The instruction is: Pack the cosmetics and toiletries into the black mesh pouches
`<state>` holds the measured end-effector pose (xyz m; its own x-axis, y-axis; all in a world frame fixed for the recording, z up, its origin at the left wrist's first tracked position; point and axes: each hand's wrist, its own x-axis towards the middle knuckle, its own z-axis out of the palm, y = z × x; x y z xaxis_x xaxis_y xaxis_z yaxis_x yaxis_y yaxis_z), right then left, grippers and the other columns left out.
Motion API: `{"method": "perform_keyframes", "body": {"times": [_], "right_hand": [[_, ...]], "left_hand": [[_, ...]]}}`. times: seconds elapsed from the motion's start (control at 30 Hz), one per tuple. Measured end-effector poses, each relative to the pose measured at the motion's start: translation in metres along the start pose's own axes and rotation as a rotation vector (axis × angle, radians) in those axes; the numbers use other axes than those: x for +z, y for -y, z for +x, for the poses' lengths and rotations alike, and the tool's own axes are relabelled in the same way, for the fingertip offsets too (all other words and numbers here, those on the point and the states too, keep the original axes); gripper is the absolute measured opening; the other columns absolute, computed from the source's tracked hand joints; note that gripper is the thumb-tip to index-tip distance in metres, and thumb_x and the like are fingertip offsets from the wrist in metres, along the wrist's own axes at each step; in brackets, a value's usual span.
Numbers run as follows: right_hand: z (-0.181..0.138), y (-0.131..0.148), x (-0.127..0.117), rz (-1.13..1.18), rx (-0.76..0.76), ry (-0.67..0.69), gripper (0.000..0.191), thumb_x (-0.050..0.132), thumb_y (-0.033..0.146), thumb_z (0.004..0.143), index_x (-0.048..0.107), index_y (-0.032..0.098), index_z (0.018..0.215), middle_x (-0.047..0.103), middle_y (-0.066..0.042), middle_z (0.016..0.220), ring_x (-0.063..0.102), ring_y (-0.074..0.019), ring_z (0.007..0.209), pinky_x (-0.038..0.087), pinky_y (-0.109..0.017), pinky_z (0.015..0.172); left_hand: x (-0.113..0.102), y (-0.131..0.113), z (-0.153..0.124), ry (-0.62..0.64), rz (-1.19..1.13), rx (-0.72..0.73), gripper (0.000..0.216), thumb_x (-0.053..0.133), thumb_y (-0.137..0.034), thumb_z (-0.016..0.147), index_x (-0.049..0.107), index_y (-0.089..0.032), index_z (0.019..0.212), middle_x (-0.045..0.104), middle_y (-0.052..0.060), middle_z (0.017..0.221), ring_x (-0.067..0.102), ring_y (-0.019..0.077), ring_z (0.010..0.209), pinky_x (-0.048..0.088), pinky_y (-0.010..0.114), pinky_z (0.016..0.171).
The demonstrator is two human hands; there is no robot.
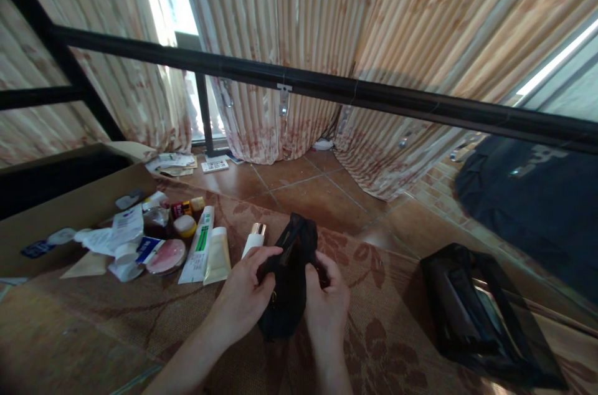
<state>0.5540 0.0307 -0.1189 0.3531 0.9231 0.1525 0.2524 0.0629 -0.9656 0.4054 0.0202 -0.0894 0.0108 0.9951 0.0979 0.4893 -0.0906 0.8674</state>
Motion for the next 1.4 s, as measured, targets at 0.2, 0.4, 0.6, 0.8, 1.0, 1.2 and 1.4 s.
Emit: {"method": "perform_keyframes", "body": {"times": [0.2,0.4,0.6,0.8,1.0,1.2,1.4], "right_hand": [[-0.002,0.005,-0.002,-0.018,-0.004,-0.051,0.035,0.063,0.04,0.076,0.071,0.015,0.1,0.073,-0.009,0.097,0.067,-0.0225,0.086,0.051,-0.033,0.075],[-0.005,0.009,-0.001,-0.009,0.047,-0.092,0.045,0.071,0.047,0.07,0.068,0.016,0.103,0.072,-0.008,0.09,0.066,-0.0198,0.074,0.052,-0.031,0.067],[-0.005,0.01,-0.001,-0.061,0.04,-0.058,0.047,0.068,0.05,0.072,0.067,0.018,0.107,0.071,-0.008,0.097,0.065,-0.0202,0.078,0.051,-0.03,0.066],[-0.005,0.008,-0.001,-0.052,0.057,-0.038,0.049,0.068,0.051,0.072,0.067,0.019,0.108,0.071,-0.008,0.094,0.066,-0.021,0.078,0.051,-0.031,0.067],[-0.003,-0.003,-0.001,-0.019,0.1,0.019,0.056,0.072,0.052,0.067,0.066,0.019,0.112,0.072,-0.008,0.094,0.066,-0.0216,0.076,0.052,-0.032,0.066],[-0.003,-0.003,-0.001,0.027,0.086,0.027,0.055,0.072,0.049,0.068,0.066,0.018,0.113,0.073,-0.008,0.095,0.067,-0.0222,0.08,0.052,-0.032,0.069],[-0.003,-0.003,-0.003,0.037,0.087,0.002,0.054,0.072,0.048,0.068,0.066,0.018,0.112,0.073,-0.008,0.094,0.066,-0.0217,0.08,0.051,-0.032,0.069]], "left_hand": [[-0.001,-0.002,0.0,-0.019,-0.049,-0.012,0.042,0.048,-0.009,0.079,0.061,-0.024,0.116,0.061,0.003,0.11,0.06,0.0142,0.081,0.048,0.028,0.075],[-0.004,-0.004,0.0,-0.044,-0.117,0.021,0.031,0.052,-0.013,0.081,0.064,-0.024,0.108,0.06,0.003,0.111,0.06,0.0156,0.091,0.05,0.026,0.071],[-0.002,0.0,0.001,-0.098,-0.14,0.056,0.028,0.053,-0.014,0.082,0.065,-0.023,0.107,0.06,0.004,0.113,0.059,0.0154,0.092,0.049,0.03,0.084],[-0.002,0.001,0.001,-0.087,-0.177,0.029,0.029,0.052,-0.015,0.082,0.064,-0.021,0.108,0.061,0.005,0.111,0.06,0.0159,0.089,0.05,0.029,0.077],[-0.002,0.002,0.0,-0.105,-0.194,0.027,0.029,0.052,-0.014,0.081,0.065,-0.022,0.106,0.062,0.005,0.11,0.06,0.016,0.089,0.049,0.029,0.08],[-0.009,0.005,0.004,-0.123,-0.159,0.026,0.029,0.053,-0.016,0.082,0.064,-0.021,0.108,0.062,0.005,0.106,0.059,0.015,0.081,0.048,0.027,0.071],[-0.046,0.025,0.021,-0.239,0.04,-0.059,0.027,0.053,-0.022,0.082,0.066,-0.017,0.106,0.065,0.006,0.095,0.059,0.0159,0.078,0.046,0.027,0.071]]}}
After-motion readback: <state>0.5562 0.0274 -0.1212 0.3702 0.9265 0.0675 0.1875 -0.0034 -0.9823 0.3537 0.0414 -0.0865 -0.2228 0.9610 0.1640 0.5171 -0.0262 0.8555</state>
